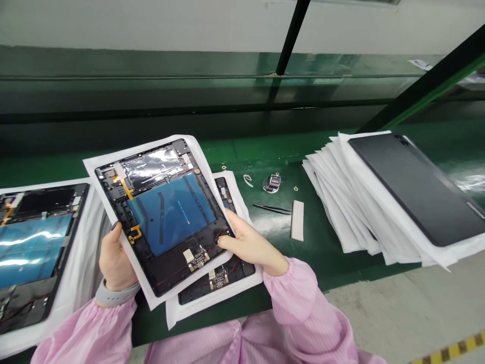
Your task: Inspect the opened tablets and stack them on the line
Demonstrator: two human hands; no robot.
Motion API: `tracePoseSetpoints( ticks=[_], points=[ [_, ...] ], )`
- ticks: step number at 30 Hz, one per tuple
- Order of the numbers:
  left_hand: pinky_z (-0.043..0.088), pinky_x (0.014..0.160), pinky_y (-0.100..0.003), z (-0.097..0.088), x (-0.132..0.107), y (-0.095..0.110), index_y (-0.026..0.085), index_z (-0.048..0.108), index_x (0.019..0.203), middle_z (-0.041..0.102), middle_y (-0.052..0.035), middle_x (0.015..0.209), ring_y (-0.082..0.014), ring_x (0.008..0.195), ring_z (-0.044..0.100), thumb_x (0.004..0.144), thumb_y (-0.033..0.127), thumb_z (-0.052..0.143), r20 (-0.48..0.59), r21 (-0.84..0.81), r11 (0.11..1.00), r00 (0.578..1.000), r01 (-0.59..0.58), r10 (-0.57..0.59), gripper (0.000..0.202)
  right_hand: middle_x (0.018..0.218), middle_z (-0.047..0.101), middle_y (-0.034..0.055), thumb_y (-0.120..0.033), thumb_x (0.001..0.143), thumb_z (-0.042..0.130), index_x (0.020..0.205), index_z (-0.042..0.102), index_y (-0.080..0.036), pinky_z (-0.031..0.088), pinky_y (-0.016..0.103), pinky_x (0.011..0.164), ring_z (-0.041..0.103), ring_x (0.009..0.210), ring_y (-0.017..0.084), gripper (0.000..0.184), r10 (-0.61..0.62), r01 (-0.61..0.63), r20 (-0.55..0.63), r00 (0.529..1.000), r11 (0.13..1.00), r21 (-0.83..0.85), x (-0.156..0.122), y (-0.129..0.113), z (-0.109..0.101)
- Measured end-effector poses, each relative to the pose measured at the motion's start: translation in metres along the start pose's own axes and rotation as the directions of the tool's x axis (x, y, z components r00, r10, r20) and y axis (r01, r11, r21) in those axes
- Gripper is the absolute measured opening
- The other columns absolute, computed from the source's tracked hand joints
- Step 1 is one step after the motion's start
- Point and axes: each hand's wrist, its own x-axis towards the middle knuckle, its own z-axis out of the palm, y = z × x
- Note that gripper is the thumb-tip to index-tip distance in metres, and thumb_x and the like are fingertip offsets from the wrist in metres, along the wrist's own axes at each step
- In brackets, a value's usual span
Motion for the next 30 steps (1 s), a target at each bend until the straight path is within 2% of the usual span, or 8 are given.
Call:
tracePoseSetpoints(
  ticks=[6, 13, 18, 22, 30],
  points=[
    [0.056, 0.097, -0.043, -0.0008, 0.001, 0.0005, 0.022, 0.075, 0.074, 0.077, -0.0016, 0.069, -0.0346, 0.11, 0.069, 0.066, 0.046, 0.078, -0.011, 0.017, 1.0, 1.0, -0.007, 0.007, 0.026, 0.133, 0.063, 0.0007, -0.009, 0.082, 0.051, 0.14, 0.054, -0.025, 0.045, 0.038, 0.109, 0.057, 0.125, 0.024, 0.06, 0.019, -0.019, 0.019, 1.0, 1.0, 0.002, -0.0022, 0.0006, -0.0007],
    [0.057, 0.097, -0.044, -0.0005, 0.0004, 0.0024, 0.023, 0.074, 0.073, 0.077, -0.0019, 0.071, -0.0351, 0.111, 0.068, 0.065, 0.047, 0.078, 0.006, -0.007, 1.0, 1.0, 0.031, -0.031, 0.026, 0.137, 0.061, 0.0003, -0.01, 0.078, 0.054, 0.141, 0.051, -0.025, 0.039, 0.04, 0.115, 0.053, 0.13, 0.024, 0.065, 0.027, -0.028, 0.01, 1.0, 0.999, 0.027, -0.0038, -0.0006, 0.0005],
    [0.056, 0.097, -0.043, 0.0, 0.0, 0.0031, 0.023, 0.074, 0.076, 0.078, -0.0023, 0.074, -0.0346, 0.115, 0.066, 0.066, 0.047, 0.077, 0.023, -0.004, 0.999, 0.999, 0.038, -0.038, 0.026, 0.134, 0.063, 0.0022, -0.013, 0.076, 0.058, 0.14, 0.052, -0.023, 0.041, 0.041, 0.114, 0.054, 0.13, 0.026, 0.065, 0.041, -0.042, 0.025, 0.999, 0.998, 0.037, -0.0042, -0.0025, 0.0006],
    [0.057, 0.096, -0.042, 0.0022, -0.0013, 0.0053, 0.023, 0.074, 0.07, 0.079, -0.0025, 0.071, -0.0344, 0.111, 0.069, 0.063, 0.044, 0.079, 0.029, -0.036, 0.995, 0.995, 0.094, -0.093, 0.023, 0.135, 0.062, 0.0032, -0.013, 0.075, 0.058, 0.138, 0.052, -0.022, 0.04, 0.04, 0.114, 0.053, 0.131, 0.026, 0.064, 0.033, -0.036, 0.059, 0.998, 0.998, 0.049, -0.0041, -0.004, -0.0002],
    [0.058, 0.095, -0.041, 0.0029, -0.0003, 0.005, 0.024, 0.075, 0.07, 0.078, 0.0, 0.067, -0.0333, 0.105, 0.072, 0.065, 0.043, 0.078, 0.024, -0.025, 0.998, 0.998, 0.054, -0.054, 0.02, 0.133, 0.063, 0.0038, -0.012, 0.078, 0.056, 0.139, 0.052, -0.023, 0.04, 0.041, 0.114, 0.053, 0.131, 0.026, 0.062, 0.038, -0.039, 0.052, 0.998, 0.999, 0.025, -0.0047, -0.0011, -0.0012]
  ],
)
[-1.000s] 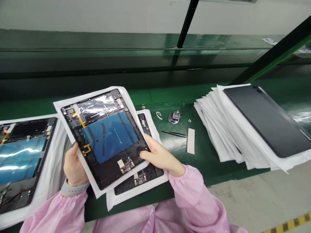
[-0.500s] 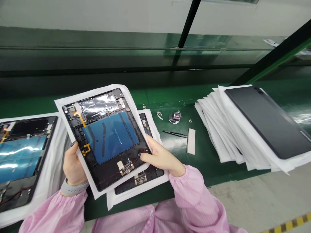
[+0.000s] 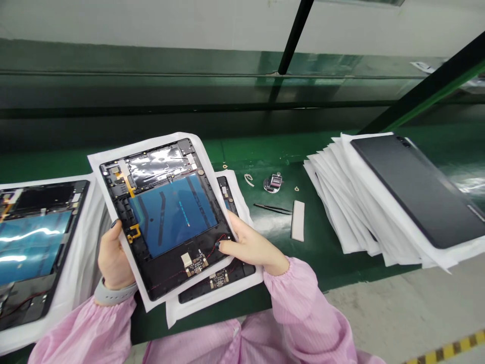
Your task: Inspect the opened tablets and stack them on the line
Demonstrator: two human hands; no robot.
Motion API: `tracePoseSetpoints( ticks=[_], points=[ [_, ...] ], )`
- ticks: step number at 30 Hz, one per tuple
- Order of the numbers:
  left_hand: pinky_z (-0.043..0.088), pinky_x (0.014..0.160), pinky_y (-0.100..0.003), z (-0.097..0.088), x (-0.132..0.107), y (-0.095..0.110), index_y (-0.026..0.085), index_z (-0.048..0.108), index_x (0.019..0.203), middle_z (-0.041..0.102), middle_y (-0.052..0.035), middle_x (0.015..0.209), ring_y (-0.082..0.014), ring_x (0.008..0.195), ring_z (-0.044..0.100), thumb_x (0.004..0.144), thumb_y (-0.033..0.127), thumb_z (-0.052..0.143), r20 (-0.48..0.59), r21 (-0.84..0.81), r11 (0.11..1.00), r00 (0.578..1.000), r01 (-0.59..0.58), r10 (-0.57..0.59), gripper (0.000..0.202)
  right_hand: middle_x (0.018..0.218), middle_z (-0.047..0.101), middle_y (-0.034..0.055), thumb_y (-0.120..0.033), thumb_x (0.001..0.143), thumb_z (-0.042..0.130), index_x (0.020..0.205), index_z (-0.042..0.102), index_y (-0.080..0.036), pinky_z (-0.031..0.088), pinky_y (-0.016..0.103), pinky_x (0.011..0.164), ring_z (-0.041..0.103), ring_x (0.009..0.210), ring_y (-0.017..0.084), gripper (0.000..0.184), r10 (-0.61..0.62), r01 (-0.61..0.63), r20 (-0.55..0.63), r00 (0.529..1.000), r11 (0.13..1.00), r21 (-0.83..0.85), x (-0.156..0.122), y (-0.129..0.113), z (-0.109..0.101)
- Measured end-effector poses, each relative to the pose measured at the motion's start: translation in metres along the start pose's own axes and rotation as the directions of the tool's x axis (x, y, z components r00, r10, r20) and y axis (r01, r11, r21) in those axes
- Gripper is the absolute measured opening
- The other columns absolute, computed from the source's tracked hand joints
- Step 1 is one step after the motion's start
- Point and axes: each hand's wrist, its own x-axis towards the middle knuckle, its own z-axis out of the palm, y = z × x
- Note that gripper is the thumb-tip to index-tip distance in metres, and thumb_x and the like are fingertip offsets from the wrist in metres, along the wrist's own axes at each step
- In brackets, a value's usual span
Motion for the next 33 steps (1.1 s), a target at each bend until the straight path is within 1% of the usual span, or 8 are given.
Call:
tracePoseSetpoints(
  ticks=[3, 7, 9, 16, 22, 26, 30, 33],
  points=[
    [0.056, 0.099, -0.04, -0.0006, 0.0002, 0.0001, 0.024, 0.076, 0.07, 0.078, 0.0001, 0.066, -0.0329, 0.109, 0.07, 0.065, 0.042, 0.078, -0.008, -0.014, 1.0, 1.0, 0.002, -0.002, 0.019, 0.133, 0.063, 0.003, -0.012, 0.078, 0.057, 0.139, 0.052, -0.023, 0.04, 0.041, 0.114, 0.054, 0.13, 0.026, 0.063, -0.007, 0.006, 0.002, 1.0, 1.0, 0.002, -0.0001, -0.0001, 0.0003],
    [0.054, 0.102, -0.041, 0.0009, -0.0013, 0.001, 0.025, 0.075, 0.068, 0.078, 0.0011, 0.067, -0.0322, 0.112, 0.069, 0.066, 0.037, 0.078, -0.083, -0.042, 0.999, 0.996, 0.023, -0.026, 0.012, 0.132, 0.064, 0.003, -0.013, 0.077, 0.058, 0.138, 0.052, -0.023, 0.04, 0.041, 0.113, 0.054, 0.13, 0.026, 0.062, 0.002, -0.002, 0.003, 1.0, 1.0, 0.021, -0.0003, -0.0013, 0.0004],
    [0.054, 0.103, -0.042, 0.002, -0.0021, 0.0012, 0.025, 0.075, 0.066, 0.078, 0.0012, 0.067, -0.0329, 0.113, 0.068, 0.065, 0.035, 0.077, -0.098, -0.054, 0.998, 0.995, 0.029, -0.034, 0.01, 0.132, 0.063, 0.0036, -0.013, 0.076, 0.058, 0.137, 0.053, -0.022, 0.04, 0.04, 0.113, 0.052, 0.131, 0.027, 0.061, 0.0, 0.0, 0.008, 1.0, 1.0, 0.029, -0.0003, -0.0015, 0.0002],
    [0.056, 0.1, -0.043, 0.0019, -0.0035, 0.003, 0.026, 0.073, 0.067, 0.079, 0.0008, 0.075, -0.0357, 0.122, 0.062, 0.074, 0.04, 0.074, -0.002, -0.034, 0.998, 0.998, 0.056, -0.056, 0.016, 0.133, 0.062, 0.0028, -0.013, 0.077, 0.056, 0.136, 0.053, -0.023, 0.038, 0.039, 0.114, 0.052, 0.131, 0.025, 0.06, 0.005, -0.005, 0.009, 1.0, 1.0, 0.017, -0.0004, -0.0012, 0.0009],
    [0.058, 0.097, -0.043, 0.0019, -0.004, 0.0053, 0.025, 0.071, 0.067, 0.079, -0.0002, 0.075, -0.036, 0.122, 0.062, 0.076, 0.042, 0.07, 0.023, -0.013, 0.996, 0.995, 0.092, -0.092, 0.019, 0.134, 0.062, 0.0037, -0.013, 0.078, 0.056, 0.137, 0.052, -0.022, 0.039, 0.039, 0.114, 0.053, 0.131, 0.026, 0.061, -0.001, 0.0, 0.017, 1.0, 1.0, 0.012, -0.0001, -0.0007, 0.0007],
    [0.056, 0.098, -0.046, 0.0031, -0.0037, 0.0046, 0.024, 0.073, 0.067, 0.079, -0.0017, 0.074, -0.0371, 0.12, 0.063, 0.067, 0.041, 0.074, -0.012, -0.031, 0.994, 0.995, 0.101, -0.102, 0.017, 0.138, 0.059, 0.004, -0.011, 0.078, 0.055, 0.138, 0.051, -0.021, 0.039, 0.039, 0.114, 0.052, 0.131, 0.025, 0.061, -0.013, 0.013, 0.023, 1.0, 1.0, 0.006, 0.0001, 0.0002, -0.0003],
    [0.055, 0.099, -0.05, 0.0052, -0.0024, 0.0042, 0.023, 0.075, 0.067, 0.079, -0.0035, 0.073, -0.0391, 0.115, 0.066, 0.054, 0.042, 0.081, -0.086, -0.043, 0.993, 0.99, 0.108, -0.112, 0.023, 0.14, 0.058, 0.0048, -0.011, 0.079, 0.055, 0.138, 0.05, -0.02, 0.039, 0.039, 0.113, 0.052, 0.131, 0.025, 0.061, -0.019, 0.019, 0.036, 0.999, 1.0, -0.003, -0.0003, 0.0021, -0.0013],
    [0.055, 0.099, -0.05, 0.006, -0.0029, 0.0049, 0.023, 0.075, 0.066, 0.08, -0.0046, 0.075, -0.0402, 0.113, 0.067, 0.049, 0.042, 0.083, -0.106, -0.055, 0.989, 0.985, 0.134, -0.139, 0.026, 0.138, 0.059, 0.0049, -0.012, 0.079, 0.056, 0.139, 0.05, -0.02, 0.039, 0.039, 0.114, 0.052, 0.131, 0.025, 0.061, -0.021, 0.021, 0.032, 0.999, 1.0, -0.007, -0.0005, 0.0025, -0.0013]
  ],
)
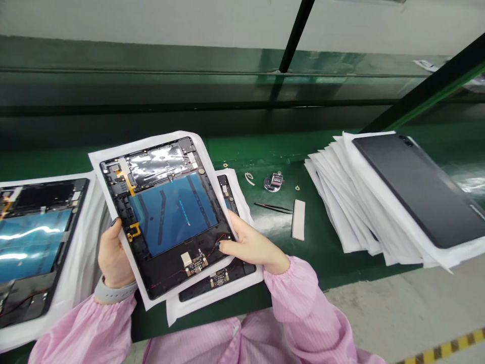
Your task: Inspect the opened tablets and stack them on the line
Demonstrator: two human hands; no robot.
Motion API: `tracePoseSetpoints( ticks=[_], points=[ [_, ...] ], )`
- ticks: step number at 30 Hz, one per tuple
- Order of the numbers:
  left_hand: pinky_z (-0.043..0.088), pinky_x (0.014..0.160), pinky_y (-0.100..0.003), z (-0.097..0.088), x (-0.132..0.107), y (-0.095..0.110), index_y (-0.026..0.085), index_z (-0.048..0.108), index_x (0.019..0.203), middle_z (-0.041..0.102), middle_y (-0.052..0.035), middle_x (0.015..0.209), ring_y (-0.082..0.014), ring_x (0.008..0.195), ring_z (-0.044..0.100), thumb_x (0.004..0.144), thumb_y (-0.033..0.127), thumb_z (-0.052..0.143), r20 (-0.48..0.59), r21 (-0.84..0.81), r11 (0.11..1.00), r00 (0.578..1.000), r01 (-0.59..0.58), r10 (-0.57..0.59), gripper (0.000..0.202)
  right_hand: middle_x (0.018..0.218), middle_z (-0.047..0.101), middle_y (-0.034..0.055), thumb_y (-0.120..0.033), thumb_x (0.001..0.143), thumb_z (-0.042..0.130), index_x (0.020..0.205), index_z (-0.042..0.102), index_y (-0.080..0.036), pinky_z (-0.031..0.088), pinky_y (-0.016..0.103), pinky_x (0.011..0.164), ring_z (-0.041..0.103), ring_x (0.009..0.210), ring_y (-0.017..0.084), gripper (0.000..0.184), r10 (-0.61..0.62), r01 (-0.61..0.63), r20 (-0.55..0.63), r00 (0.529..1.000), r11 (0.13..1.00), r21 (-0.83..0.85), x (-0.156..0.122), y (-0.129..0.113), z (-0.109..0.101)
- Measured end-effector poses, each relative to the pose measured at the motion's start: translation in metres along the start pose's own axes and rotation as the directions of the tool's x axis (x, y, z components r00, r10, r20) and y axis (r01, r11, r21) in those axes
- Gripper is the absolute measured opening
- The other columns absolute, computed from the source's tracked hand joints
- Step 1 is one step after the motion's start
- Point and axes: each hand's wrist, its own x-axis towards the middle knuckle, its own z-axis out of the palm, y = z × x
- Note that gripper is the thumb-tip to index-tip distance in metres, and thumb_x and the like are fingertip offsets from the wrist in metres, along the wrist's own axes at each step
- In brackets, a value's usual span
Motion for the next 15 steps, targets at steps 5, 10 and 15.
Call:
tracePoseSetpoints(
  ticks=[5, 10, 15],
  points=[
    [0.054, 0.099, -0.048, -0.0001, -0.0014, 0.0007, 0.022, 0.075, 0.068, 0.079, -0.0034, 0.073, -0.038, 0.111, 0.068, 0.054, 0.038, 0.079, -0.009, -0.024, 1.0, 1.0, 0.006, -0.006, 0.021, 0.136, 0.06, 0.0043, -0.011, 0.079, 0.055, 0.138, 0.05, -0.021, 0.039, 0.039, 0.113, 0.053, 0.13, 0.025, 0.061, 0.001, -0.001, -0.001, 1.0, 1.0, -0.004, 0.0003, -0.0011, 0.0005],
    [0.053, 0.101, -0.046, 0.0, -0.0014, 0.0, 0.021, 0.074, 0.069, 0.078, -0.0011, 0.067, -0.0343, 0.109, 0.07, 0.065, 0.033, 0.072, 0.004, -0.038, 0.999, 1.0, -0.02, 0.02, 0.013, 0.135, 0.061, 0.0046, -0.01, 0.079, 0.054, 0.136, 0.051, -0.021, 0.04, 0.039, 0.113, 0.054, 0.129, 0.025, 0.058, -0.004, 0.004, 0.005, 1.0, 1.0, 0.013, 0.0003, -0.0016, 0.0006],
    [0.054, 0.101, -0.045, 0.0003, -0.0022, -0.0004, 0.021, 0.074, 0.069, 0.078, -0.0023, 0.068, -0.0339, 0.111, 0.068, 0.068, 0.033, 0.069, -0.006, -0.044, 0.999, 1.0, -0.022, 0.021, 0.012, 0.134, 0.062, 0.0033, -0.008, 0.077, 0.052, 0.134, 0.053, -0.022, 0.042, 0.038, 0.111, 0.056, 0.126, 0.024, 0.058, 0.002, -0.001, -0.01, 1.0, 0.999, 0.042, 0.0013, -0.0018, 0.0023]
  ],
)
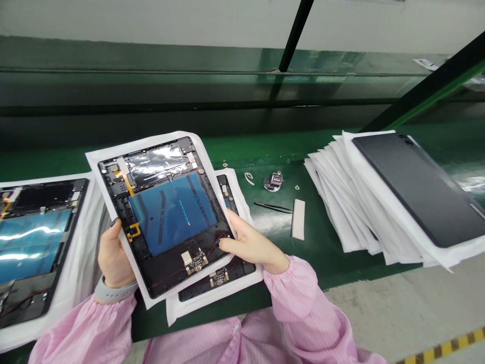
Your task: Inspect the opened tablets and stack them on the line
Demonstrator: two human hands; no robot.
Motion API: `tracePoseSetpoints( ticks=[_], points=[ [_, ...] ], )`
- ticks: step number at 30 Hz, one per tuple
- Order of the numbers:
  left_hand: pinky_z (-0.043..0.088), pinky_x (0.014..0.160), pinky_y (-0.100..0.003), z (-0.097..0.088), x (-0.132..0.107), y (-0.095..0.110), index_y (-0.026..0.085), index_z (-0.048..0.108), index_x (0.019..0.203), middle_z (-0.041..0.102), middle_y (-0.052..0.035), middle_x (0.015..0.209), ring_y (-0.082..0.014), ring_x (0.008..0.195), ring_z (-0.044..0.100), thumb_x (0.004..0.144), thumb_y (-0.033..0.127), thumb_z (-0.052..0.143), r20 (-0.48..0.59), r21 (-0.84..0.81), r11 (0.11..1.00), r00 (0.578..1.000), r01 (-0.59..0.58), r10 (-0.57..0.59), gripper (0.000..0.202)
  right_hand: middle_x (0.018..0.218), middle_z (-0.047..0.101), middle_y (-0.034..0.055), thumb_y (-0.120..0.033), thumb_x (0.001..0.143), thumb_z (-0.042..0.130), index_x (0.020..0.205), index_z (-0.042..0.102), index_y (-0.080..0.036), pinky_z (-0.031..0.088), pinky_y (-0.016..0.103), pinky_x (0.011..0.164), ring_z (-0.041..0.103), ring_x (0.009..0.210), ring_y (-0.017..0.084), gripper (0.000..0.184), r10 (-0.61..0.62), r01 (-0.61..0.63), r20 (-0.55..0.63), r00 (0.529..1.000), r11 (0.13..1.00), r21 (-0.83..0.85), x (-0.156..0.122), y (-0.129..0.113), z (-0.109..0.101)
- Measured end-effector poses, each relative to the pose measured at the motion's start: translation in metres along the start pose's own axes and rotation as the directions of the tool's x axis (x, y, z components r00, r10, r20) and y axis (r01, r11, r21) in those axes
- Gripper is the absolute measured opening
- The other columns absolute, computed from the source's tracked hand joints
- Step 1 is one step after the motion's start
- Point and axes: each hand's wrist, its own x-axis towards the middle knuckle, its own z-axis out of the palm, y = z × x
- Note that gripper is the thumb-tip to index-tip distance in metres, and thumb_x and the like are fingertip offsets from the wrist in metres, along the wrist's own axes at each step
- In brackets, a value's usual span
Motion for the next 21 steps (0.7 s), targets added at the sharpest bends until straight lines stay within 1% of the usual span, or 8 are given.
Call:
tracePoseSetpoints(
  ticks=[4, 7, 10, 14, 18, 21],
  points=[
    [0.056, 0.098, -0.044, 0.0005, 0.0009, -0.0006, 0.024, 0.073, 0.069, 0.078, -0.0022, 0.071, -0.0332, 0.111, 0.069, 0.069, 0.035, 0.067, -0.012, 0.049, 0.999, 1.0, 0.0, 0.001, 0.013, 0.134, 0.062, 0.0037, -0.008, 0.078, 0.052, 0.135, 0.053, -0.022, 0.043, 0.037, 0.109, 0.057, 0.124, 0.024, 0.059, -0.003, 0.003, 0.0, 1.0, 1.0, 0.0, 0.0003, -0.0004, 0.0003],
    [0.058, 0.096, -0.044, 0.0007, 0.0015, -0.0007, 0.026, 0.072, 0.069, 0.078, -0.0003, 0.069, -0.0326, 0.11, 0.069, 0.068, 0.036, 0.066, -0.021, 0.098, 0.994, 0.999, -0.044, 0.046, 0.012, 0.135, 0.061, 0.0039, -0.009, 0.078, 0.053, 0.138, 0.051, -0.022, 0.045, 0.035, 0.107, 0.058, 0.123, 0.023, 0.061, 0.005, -0.005, 0.005, 1.0, 1.0, -0.004, 0.0001, -0.0006, -0.0003],
    [0.058, 0.096, -0.044, 0.0003, 0.0015, -0.0008, 0.027, 0.072, 0.068, 0.077, -0.0002, 0.068, -0.0328, 0.11, 0.07, 0.067, 0.038, 0.067, -0.018, 0.125, 0.989, 0.997, -0.074, 0.077, 0.013, 0.134, 0.061, 0.0034, -0.009, 0.078, 0.053, 0.139, 0.051, -0.023, 0.046, 0.035, 0.104, 0.059, 0.122, 0.023, 0.062, 0.021, -0.021, 0.004, 1.0, 1.0, -0.002, -0.0001, -0.0011, -0.0005],
    [0.057, 0.097, -0.045, -0.0016, 0.0017, -0.0012, 0.026, 0.072, 0.068, 0.078, -0.0015, 0.07, -0.0335, 0.11, 0.069, 0.067, 0.042, 0.068, 0.01, 0.143, 0.987, 0.997, -0.075, 0.074, 0.016, 0.133, 0.063, 0.0027, -0.008, 0.077, 0.054, 0.139, 0.051, -0.023, 0.044, 0.036, 0.108, 0.057, 0.124, 0.023, 0.064, 0.042, -0.041, -0.012, 0.999, 0.999, 0.018, -0.0002, -0.002, 0.0009],
    [0.057, 0.097, -0.046, -0.0042, 0.0027, -0.0018, 0.026, 0.073, 0.072, 0.078, -0.0025, 0.074, -0.0342, 0.114, 0.067, 0.069, 0.043, 0.066, 0.022, 0.17, 0.982, 0.997, -0.081, 0.078, 0.018, 0.138, 0.06, 0.0029, -0.008, 0.078, 0.053, 0.142, 0.048, -0.024, 0.045, 0.036, 0.107, 0.056, 0.126, 0.023, 0.066, 0.054, -0.053, -0.012, 0.998, 0.998, 0.046, -0.0002, -0.0011, 0.0019],
    [0.057, 0.097, -0.045, -0.005, 0.0036, -0.0022, 0.027, 0.072, 0.071, 0.078, -0.0018, 0.074, -0.0335, 0.116, 0.066, 0.069, 0.042, 0.067, 0.011, 0.187, 0.977, 0.995, -0.102, 0.102, 0.017, 0.142, 0.057, 0.0036, -0.009, 0.079, 0.054, 0.143, 0.048, -0.024, 0.041, 0.037, 0.111, 0.052, 0.131, 0.024, 0.067, 0.036, -0.035, -0.017, 0.999, 0.999, 0.031, 0.0004, -0.0002, 0.0021]
  ],
)
